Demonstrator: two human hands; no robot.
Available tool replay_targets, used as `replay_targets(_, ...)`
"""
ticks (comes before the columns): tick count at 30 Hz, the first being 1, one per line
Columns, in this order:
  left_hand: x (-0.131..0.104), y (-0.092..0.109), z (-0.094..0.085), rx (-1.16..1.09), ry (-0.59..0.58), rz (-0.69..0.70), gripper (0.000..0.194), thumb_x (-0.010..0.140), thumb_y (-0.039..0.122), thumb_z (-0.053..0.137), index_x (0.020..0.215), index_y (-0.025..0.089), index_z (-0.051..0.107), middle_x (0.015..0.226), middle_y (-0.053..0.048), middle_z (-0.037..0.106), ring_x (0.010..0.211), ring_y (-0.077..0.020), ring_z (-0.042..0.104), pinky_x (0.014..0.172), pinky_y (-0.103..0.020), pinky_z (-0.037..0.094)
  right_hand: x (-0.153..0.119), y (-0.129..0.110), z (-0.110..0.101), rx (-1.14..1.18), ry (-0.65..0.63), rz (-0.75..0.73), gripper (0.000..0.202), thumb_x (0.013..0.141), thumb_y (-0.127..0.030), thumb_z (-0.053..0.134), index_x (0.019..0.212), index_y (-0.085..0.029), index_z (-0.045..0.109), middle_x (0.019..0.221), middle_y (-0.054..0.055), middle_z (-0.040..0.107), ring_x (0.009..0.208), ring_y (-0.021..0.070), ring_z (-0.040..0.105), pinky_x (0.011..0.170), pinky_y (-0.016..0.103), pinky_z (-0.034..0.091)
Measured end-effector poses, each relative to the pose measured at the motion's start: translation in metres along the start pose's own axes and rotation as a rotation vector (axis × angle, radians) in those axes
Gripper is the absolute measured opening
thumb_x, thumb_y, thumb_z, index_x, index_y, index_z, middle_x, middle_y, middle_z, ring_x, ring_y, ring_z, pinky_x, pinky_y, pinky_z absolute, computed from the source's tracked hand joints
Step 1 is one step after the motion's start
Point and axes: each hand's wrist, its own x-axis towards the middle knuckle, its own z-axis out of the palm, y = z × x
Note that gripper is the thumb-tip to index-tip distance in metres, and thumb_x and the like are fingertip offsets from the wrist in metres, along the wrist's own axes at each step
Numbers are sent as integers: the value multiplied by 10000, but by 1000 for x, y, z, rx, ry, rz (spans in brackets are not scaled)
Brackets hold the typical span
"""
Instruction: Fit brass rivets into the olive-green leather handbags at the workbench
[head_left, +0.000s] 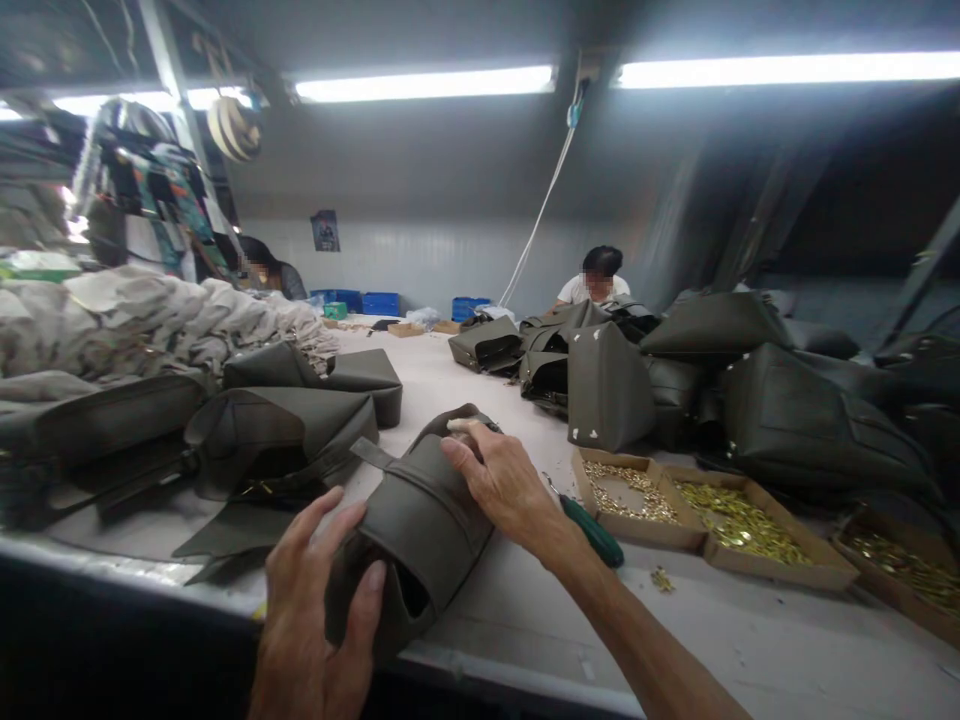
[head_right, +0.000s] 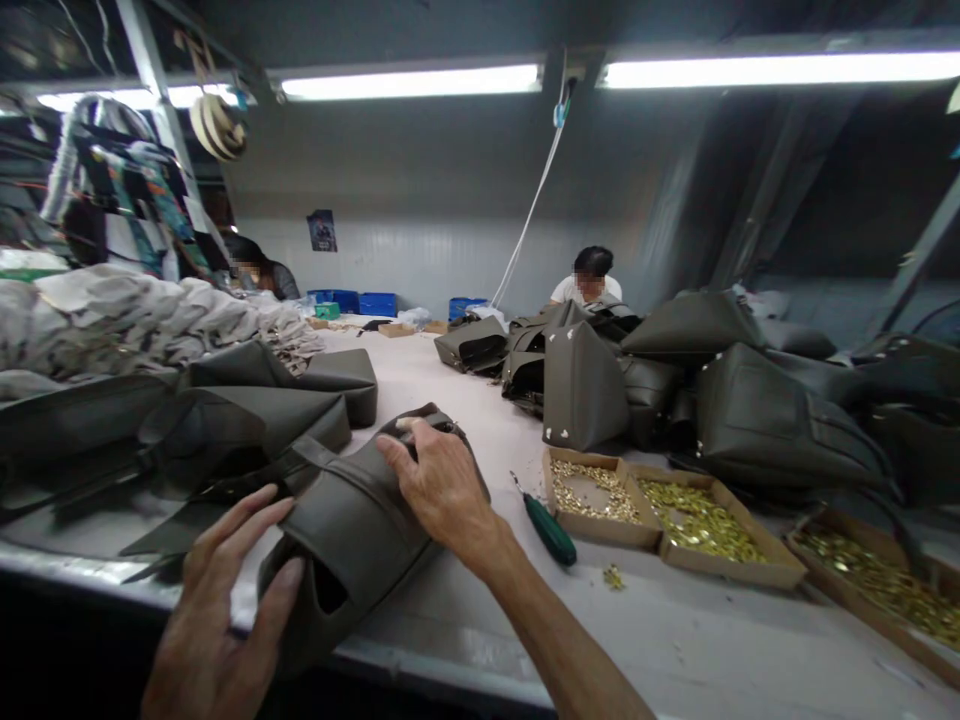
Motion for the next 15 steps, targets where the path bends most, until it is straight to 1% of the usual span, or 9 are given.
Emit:
replay_targets(2,-6,11,5,-56,51,-57,437,865,360,490,1269,211,417,1404,-107,382,1281,-274,384,1067,-463,333,1,1,4,301,66,-22,395,927,-440,441,1097,-139,633,989,87,672,946,202,590,838,305,409)
replay_targets(3,-6,16,7,-78,77,-56,473,851,359,514,1281,200,399,1411,-117,373,1292,-278,374,1082,-468,317,0,2,5,475,91,-9,385,930,-441,441,1074,-148,644,986,71,671,940,180,586,835,282,411)
replay_targets(5,-5,24,9,-90,120,-30,547,824,347,553,1310,178,366,1407,-130,377,1305,-284,360,1106,-470,290,-6,4,6,786,100,43,376,928,-453,451,1032,-163,666,942,46,676,905,151,586,829,255,415)
replay_targets(7,-5,23,10,-87,106,-38,556,835,327,535,1335,175,348,1394,-124,396,1311,-275,355,1106,-454,301,-15,5,2,1004,90,97,367,920,-458,472,996,-170,686,890,38,676,853,136,590,802,240,423)
replay_targets(9,-6,17,9,-106,67,-67,474,880,307,449,1332,195,364,1385,-101,415,1319,-258,349,1103,-443,309,-28,8,-6,1138,60,115,349,914,-454,488,948,-179,701,846,32,667,784,122,587,728,222,431)
replay_targets(10,-7,12,8,-111,45,-73,411,900,295,401,1304,215,400,1379,-83,425,1322,-249,346,1104,-444,305,-35,10,-10,1175,26,106,346,914,-450,492,907,-180,708,820,31,660,754,119,584,693,218,430)
replay_targets(11,-7,7,7,-109,26,-66,356,914,284,366,1258,236,442,1370,-66,436,1325,-243,342,1106,-451,299,-42,13,-15,1191,-35,78,352,915,-445,490,864,-176,712,794,35,651,733,122,583,667,221,429)
replay_targets(13,-7,0,7,-83,-3,-30,273,915,283,379,1159,261,499,1351,-47,448,1327,-247,337,1100,-477,299,-55,22,-22,1178,-220,-34,388,913,-450,485,799,-161,718,741,53,630,699,139,582,643,248,434)
replay_targets(15,-5,-3,7,-40,-43,-11,234,886,295,457,1112,264,503,1361,-53,427,1336,-269,319,1084,-514,314,-64,30,-30,1135,-436,-186,426,884,-492,504,786,-148,734,707,75,621,667,159,583,635,284,445)
